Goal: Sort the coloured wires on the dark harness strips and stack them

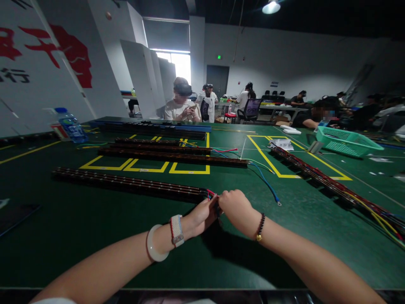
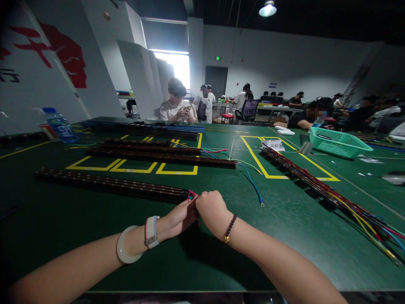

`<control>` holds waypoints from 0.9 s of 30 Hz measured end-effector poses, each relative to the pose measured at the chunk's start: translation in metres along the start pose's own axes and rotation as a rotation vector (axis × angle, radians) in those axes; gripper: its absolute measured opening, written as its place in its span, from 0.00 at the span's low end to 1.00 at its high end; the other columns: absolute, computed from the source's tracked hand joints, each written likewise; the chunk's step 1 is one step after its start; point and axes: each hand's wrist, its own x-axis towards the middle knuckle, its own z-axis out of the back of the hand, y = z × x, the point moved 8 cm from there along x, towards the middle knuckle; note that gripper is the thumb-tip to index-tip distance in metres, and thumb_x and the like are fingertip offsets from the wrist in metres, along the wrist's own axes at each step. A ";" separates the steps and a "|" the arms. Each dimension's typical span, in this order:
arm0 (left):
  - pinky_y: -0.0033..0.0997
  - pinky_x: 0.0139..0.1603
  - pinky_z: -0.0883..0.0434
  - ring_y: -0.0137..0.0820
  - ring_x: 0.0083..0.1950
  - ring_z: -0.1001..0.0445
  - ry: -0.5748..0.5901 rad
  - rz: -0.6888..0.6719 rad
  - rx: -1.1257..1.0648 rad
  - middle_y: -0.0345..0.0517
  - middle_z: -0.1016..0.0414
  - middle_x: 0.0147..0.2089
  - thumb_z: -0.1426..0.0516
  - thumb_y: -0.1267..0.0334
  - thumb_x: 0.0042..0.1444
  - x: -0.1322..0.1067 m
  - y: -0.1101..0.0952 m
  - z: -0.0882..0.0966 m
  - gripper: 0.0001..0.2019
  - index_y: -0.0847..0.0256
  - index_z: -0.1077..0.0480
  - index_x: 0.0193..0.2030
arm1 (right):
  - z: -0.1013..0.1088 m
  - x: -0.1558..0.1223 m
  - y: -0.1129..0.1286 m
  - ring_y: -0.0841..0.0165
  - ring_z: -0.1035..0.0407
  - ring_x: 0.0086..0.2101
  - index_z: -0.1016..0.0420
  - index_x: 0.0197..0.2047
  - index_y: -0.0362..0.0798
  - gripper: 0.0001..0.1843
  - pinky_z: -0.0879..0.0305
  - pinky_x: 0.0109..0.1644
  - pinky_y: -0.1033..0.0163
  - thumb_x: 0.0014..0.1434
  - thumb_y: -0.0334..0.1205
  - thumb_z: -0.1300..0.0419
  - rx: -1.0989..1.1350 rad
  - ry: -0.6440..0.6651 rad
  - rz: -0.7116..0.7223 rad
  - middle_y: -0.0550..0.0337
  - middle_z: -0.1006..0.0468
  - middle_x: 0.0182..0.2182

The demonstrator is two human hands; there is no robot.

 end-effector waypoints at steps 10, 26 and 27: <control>0.35 0.52 0.34 0.30 0.40 0.26 0.077 -0.029 0.030 0.50 0.25 0.36 0.47 0.69 0.60 0.002 -0.002 -0.002 0.05 0.67 0.30 0.35 | -0.013 0.024 -0.066 0.70 0.32 0.29 0.22 0.39 0.44 0.14 0.43 0.29 0.69 0.60 0.41 0.47 0.499 0.156 0.134 0.55 0.22 0.32; 0.36 0.43 0.30 0.29 0.29 0.28 0.044 0.008 0.115 0.43 0.31 0.27 0.48 0.65 0.60 0.001 -0.001 0.007 0.07 0.65 0.34 0.32 | -0.094 0.064 -0.100 0.78 0.43 0.17 0.30 0.36 0.43 0.20 0.51 0.19 0.72 0.57 0.54 0.44 1.110 0.254 -0.078 0.68 0.36 0.19; 0.36 0.44 0.30 0.29 0.30 0.28 0.053 0.008 0.109 0.44 0.31 0.27 0.48 0.66 0.60 0.002 -0.001 0.006 0.07 0.65 0.34 0.32 | -0.090 0.062 -0.101 0.77 0.42 0.17 0.30 0.37 0.43 0.21 0.50 0.19 0.72 0.56 0.55 0.44 1.066 0.258 -0.073 0.67 0.35 0.20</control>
